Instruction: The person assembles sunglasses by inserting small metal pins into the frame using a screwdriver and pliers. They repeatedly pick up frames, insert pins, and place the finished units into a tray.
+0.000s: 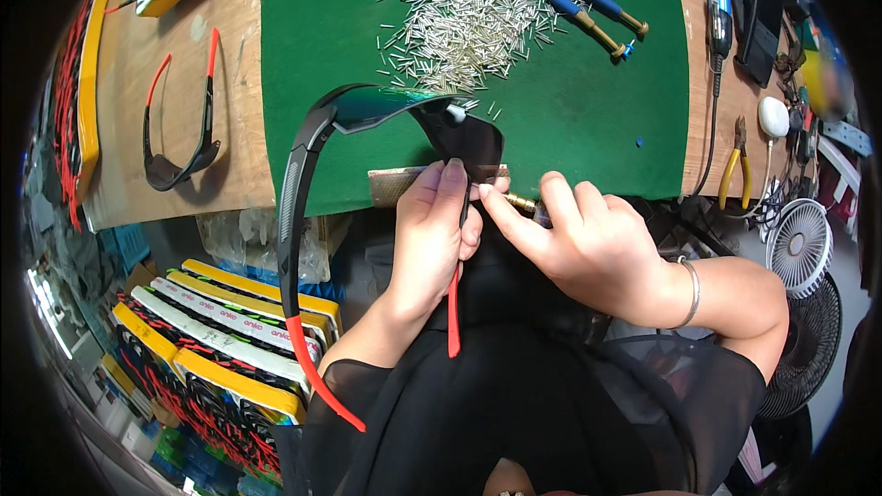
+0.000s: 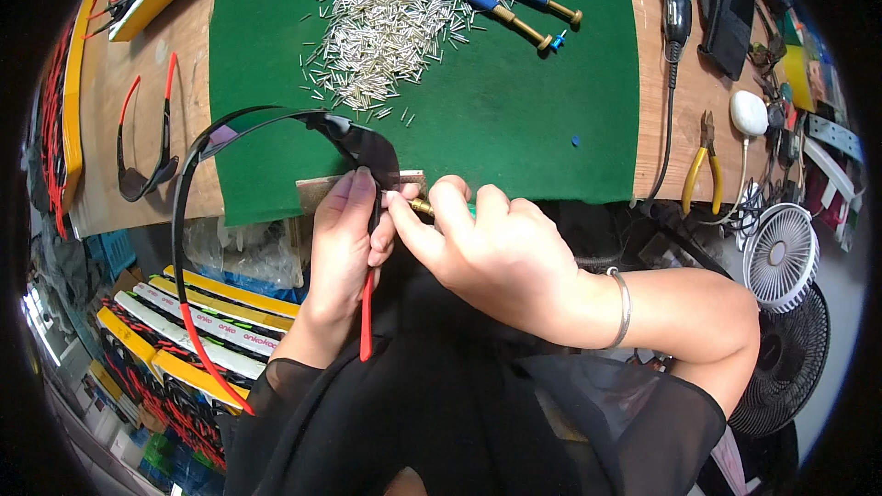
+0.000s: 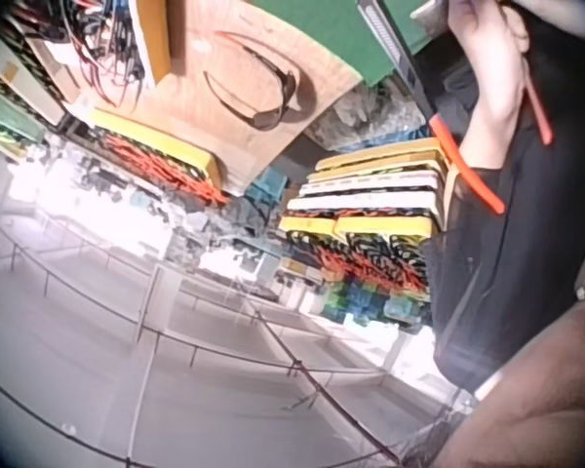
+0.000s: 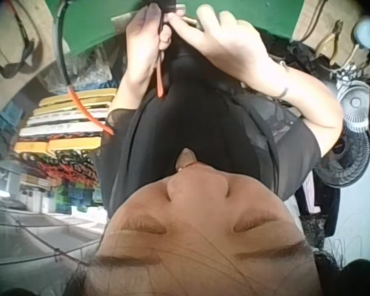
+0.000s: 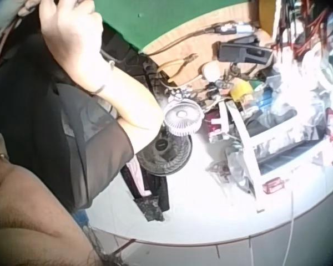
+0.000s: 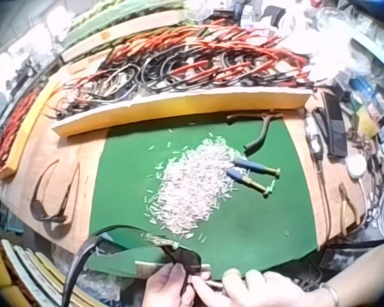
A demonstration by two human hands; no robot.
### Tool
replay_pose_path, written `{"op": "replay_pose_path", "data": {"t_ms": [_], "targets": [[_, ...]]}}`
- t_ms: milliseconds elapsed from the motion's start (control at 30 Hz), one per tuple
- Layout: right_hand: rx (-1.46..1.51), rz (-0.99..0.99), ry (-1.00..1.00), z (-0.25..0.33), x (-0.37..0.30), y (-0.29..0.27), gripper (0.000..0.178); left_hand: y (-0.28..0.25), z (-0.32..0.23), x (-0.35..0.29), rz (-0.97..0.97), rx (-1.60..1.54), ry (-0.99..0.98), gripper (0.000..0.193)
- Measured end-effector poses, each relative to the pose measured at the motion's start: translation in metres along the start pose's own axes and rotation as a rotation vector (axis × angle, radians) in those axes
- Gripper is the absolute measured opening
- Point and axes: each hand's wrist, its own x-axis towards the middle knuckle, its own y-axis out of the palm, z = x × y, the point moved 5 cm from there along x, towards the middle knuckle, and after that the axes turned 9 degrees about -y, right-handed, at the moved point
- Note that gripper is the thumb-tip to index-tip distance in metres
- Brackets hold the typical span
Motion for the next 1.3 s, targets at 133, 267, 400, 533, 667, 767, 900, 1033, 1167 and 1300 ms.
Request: {"op": "replay_pose_path", "data": {"t_ms": [133,267,400,533,667,767,900,1033,1167,1300], "targets": [[0.014,-0.036,-0.003,-0.001,0.000,0.000,0.030,-0.001,0.002,0.001,0.019,0.012,-0.035,0.028],[0.052,-0.020,-0.007,-0.002,0.002,-0.002,0.029,-0.001,0.002,0.001,0.004,-0.008,-0.016,0.027],[0.075,-0.004,-0.013,-0.003,0.003,-0.002,0.027,0.000,0.001,0.001,0.023,-0.012,-0.010,0.026],[0.065,-0.045,-0.015,-0.003,0.004,-0.002,0.028,0.001,0.000,0.000,0.063,0.024,0.012,0.026],[0.079,-0.030,-0.046,-0.005,0.004,0.002,0.029,-0.001,0.000,-0.001,0.038,0.041,-0.013,0.029],[0.074,-0.034,-0.063,-0.007,0.005,0.002,0.028,-0.001,0.000,0.001,0.034,0.039,-0.016,0.029],[0.059,-0.047,-0.073,-0.007,0.007,0.002,0.024,-0.004,0.000,0.001,0.038,0.030,-0.026,0.029],[0.053,-0.057,-0.068,-0.006,0.009,0.004,0.021,0.000,-0.002,0.002,-0.001,0.047,0.000,0.035],[0.060,-0.071,-0.064,-0.005,0.011,0.005,0.020,0.001,-0.002,0.001,-0.004,0.053,0.028,0.037],[0.101,-0.101,-0.062,-0.005,0.012,0.006,0.020,0.001,-0.004,0.001,0.013,0.061,0.038,0.037]]}}
